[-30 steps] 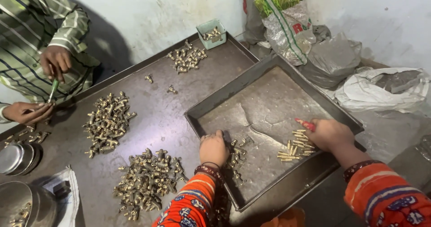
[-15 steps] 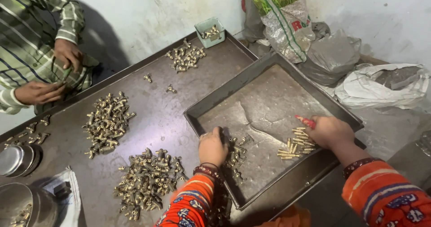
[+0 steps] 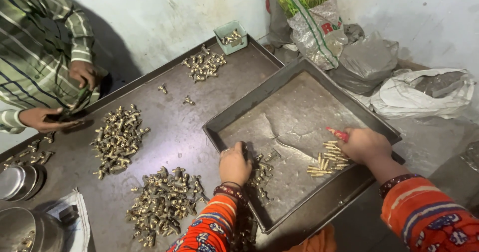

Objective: The person picks up small brass fittings one at a time from a metal worktable, holds each against a dark abrasive block and rubs the fitting to file and smooth its surface, then sets the finished piece on the table or in a tray. A second worker across the table performs similar filing work.

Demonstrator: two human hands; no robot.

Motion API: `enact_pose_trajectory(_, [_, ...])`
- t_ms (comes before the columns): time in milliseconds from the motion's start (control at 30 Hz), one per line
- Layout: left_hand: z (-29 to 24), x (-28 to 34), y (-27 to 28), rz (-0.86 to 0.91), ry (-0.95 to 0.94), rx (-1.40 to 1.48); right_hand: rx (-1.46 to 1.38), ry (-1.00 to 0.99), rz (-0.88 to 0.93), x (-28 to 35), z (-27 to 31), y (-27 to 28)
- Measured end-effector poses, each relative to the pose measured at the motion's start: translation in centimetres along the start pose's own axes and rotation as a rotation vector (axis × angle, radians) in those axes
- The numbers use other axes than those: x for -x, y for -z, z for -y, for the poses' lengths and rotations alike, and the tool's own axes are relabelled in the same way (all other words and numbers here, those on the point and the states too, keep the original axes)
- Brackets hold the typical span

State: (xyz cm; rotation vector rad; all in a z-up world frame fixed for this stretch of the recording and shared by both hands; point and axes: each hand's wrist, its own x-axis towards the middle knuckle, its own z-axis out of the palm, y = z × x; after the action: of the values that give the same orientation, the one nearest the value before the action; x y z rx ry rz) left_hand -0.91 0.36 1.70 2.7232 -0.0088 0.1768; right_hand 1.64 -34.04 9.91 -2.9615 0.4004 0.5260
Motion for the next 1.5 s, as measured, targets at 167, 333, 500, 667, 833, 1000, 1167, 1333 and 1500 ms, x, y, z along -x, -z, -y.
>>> enact_pose_trajectory(167, [0.3, 0.0, -0.3, -0.002, -0.009, -0.017, -0.009, -0.003, -0.013, 0.2, 0.1, 0.1])
enact_pose_trajectory(333, [0.1, -0.1, -0.2, 0.013, -0.007, -0.016, 0.0, 0.023, -0.03, -0.2, -0.4, -0.4])
enact_pose_trajectory(500, [0.1, -0.1, -0.2, 0.023, -0.025, -0.042, -0.019, 0.007, -0.034, -0.2, -0.2, -0.3])
enact_pose_trajectory(667, [0.1, 0.0, -0.3, 0.006, -0.033, -0.038, 0.0, 0.035, -0.037, -0.7, -0.5, -0.7])
enact_pose_trajectory(833, [0.4, -0.1, -0.7, -0.02, -0.026, -0.015, -0.009, 0.04, -0.035, -1.1, -0.6, -0.7])
enact_pose_trajectory(1000, [0.0, 0.1, -0.1, -0.018, -0.009, 0.011, 0.025, 0.039, -0.017, -1.2, -0.5, -0.7])
enact_pose_trajectory(1167, [-0.1, 1.4, 0.5, -0.054, 0.044, 0.104, -0.049, 0.161, -0.152, -1.1, -1.4, -2.5])
enact_pose_trajectory(1333, [-2.4, 1.1, 1.6, -0.121, 0.245, 0.891, -1.217, 0.38, -0.012, -3.6, 0.4, -7.3])
enact_pose_trajectory(1500, [-7.7, 4.9, 7.3, -0.039, 0.284, 1.679, -0.936, 0.5, 0.34, 8.8, 7.1, 2.4])
